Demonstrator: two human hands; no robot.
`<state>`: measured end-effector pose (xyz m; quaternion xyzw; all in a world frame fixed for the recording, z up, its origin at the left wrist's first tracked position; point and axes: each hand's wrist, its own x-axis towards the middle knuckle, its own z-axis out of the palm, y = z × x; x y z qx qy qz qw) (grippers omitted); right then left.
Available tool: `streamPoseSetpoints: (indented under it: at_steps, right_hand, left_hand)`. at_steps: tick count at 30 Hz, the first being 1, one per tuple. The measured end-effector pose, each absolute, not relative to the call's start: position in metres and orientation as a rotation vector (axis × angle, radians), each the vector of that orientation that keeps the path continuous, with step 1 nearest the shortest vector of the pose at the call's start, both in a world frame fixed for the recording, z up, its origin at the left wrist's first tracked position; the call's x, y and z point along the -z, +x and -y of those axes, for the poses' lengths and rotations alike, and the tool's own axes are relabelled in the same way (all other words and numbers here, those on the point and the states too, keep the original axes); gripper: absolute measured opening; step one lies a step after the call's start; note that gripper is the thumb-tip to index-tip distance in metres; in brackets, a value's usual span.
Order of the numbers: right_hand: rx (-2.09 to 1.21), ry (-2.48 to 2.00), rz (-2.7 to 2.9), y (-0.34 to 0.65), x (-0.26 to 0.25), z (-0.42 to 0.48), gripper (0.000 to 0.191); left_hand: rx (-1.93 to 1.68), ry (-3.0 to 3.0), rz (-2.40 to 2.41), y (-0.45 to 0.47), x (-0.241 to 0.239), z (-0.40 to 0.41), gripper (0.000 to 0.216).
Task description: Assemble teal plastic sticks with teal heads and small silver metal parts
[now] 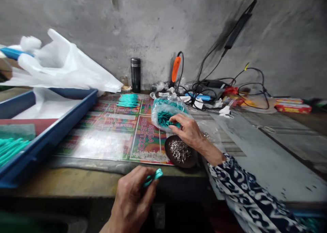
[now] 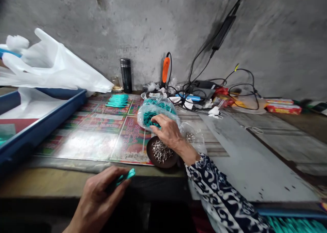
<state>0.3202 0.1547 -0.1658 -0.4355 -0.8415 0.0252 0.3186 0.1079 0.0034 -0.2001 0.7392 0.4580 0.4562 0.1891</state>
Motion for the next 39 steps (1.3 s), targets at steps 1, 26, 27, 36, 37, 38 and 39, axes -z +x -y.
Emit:
streamPoseSetpoints:
  at_steps: [1,26,27,36,37,38,39]
  right_hand:
    - [-0.121,-1.125,2.207,0.32,0.163,-0.139,0.008]
    - [-0.868,-1.101,1.864,0.325,0.188,0.014,0.007]
    - [-0.87,-1.096,1.86,0.326,0.189,0.015,0.007]
    - [-0.901,-1.083,1.835,0.328,0.197,0.021,0.007]
    - [-0.906,-1.078,1.831,0.329,0.198,0.022,0.007]
    - [-0.911,-1.077,1.828,0.329,0.199,0.023,0.007]
    - [-0.915,-1.077,1.822,0.33,0.2,0.024,0.007]
  left_hand:
    - [-1.299,2.083,-1.288,0.109,0.198,-0.001,0.01]
    - [-1.098,2.114,-1.223,0.125,0.2,0.037,0.01]
    - [-1.097,2.12,-1.222,0.125,0.2,0.038,0.01]
    - [-1.046,2.109,-1.214,0.127,0.205,0.044,0.011]
    - [-1.038,2.104,-1.214,0.127,0.206,0.045,0.01]
    - [-1.029,2.099,-1.217,0.127,0.208,0.045,0.01]
    - [-1.017,2.096,-1.219,0.127,0.209,0.046,0.01]
